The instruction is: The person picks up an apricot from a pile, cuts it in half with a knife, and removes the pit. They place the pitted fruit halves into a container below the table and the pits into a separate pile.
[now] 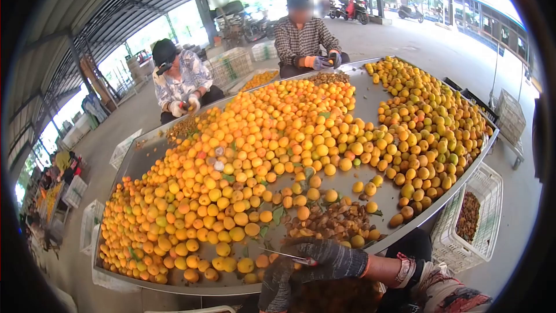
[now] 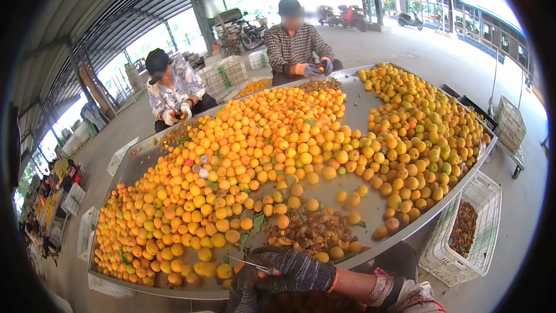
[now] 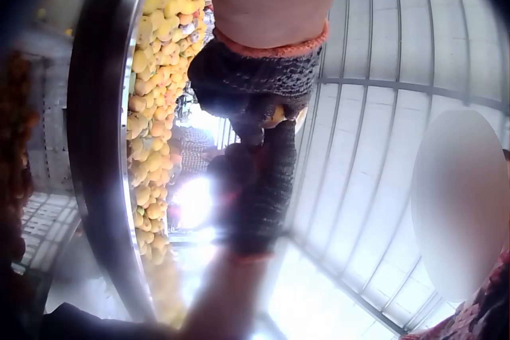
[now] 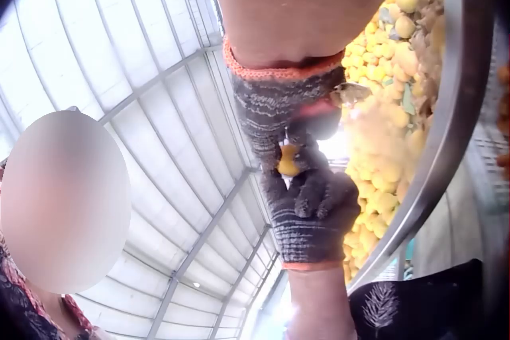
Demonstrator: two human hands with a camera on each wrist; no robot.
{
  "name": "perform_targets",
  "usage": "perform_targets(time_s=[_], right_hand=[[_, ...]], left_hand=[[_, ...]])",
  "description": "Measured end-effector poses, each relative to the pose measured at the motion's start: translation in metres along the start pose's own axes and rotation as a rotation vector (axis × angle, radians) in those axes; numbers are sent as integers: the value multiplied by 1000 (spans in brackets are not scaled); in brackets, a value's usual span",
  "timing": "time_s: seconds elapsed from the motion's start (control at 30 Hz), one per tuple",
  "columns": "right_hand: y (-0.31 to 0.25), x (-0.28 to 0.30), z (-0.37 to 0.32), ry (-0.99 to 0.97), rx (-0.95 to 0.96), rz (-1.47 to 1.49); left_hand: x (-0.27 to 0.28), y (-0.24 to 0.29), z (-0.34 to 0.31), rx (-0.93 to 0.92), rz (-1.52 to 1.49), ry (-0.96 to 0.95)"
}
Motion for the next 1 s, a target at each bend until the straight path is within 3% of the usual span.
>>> perform_targets(time_s=[0.1, 0.2, 0.27, 0.3, 0.37, 0.43, 0.53, 0.6, 0.63, 0.7, 0.77, 0.8, 0.83, 0.9, 0.93, 0.97, 1.0], right_hand=[[9, -2, -6, -43, -158, 169], [6, 1, -2, 17, -246, 111], [16, -9, -6, -27, -255, 58], [23, -16, -8, -93, -277, 9], [14, -5, -1, 10, -210, 4], [10, -6, 0, 11, -275, 97], [10, -7, -6, 96, -175, -38], [13, -10, -9, 42, -194, -79], [15, -14, -12, -16, -212, -119], [34, -19, -21, 0, -190, -177], [13, -16, -24, 107, -101, -241], [-3, -1, -9, 206, -40, -236], [18, -13, -16, 213, -468, 263], [12, -16, -26, 201, -442, 360], [10, -14, -26, 305, -500, 556], [10, -9, -30, 419, -559, 731], [9, -6, -34, 411, -558, 724]], left_hand=[[-14, 7, -6, 41, -155, 39], [-8, -16, 3, 111, -228, 111], [-7, -29, 7, 235, -380, 195], [-7, -25, 10, 207, -377, 185], [-18, -17, 8, 299, -598, 128], [-19, -14, 1, 249, -565, 220], [-15, -34, 6, 279, -774, 193], [-13, -48, 10, 287, -925, 84], [-16, -49, 12, 291, -926, 90], [-5, -39, 4, -2, -833, 382], [0, -69, 29, 243, -636, 81], [7, -74, 6, 301, -655, 184], [12, -51, -2, 147, -439, 274], [12, -3, -3, -161, 35, 367], [18, 4, -4, -155, 36, 400], [17, -4, 1, 20, -394, 314], [5, -12, 3, 194, -824, 198]])
Point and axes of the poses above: each hand's wrist, its own z-axis towards the middle knuckle, its own x-axis out of the back of the hand, y = z × x, the point moved 7 cm from there along z, towards the middle knuckle, and after that the axes turned 10 degrees about x, right-handed, at the moved point
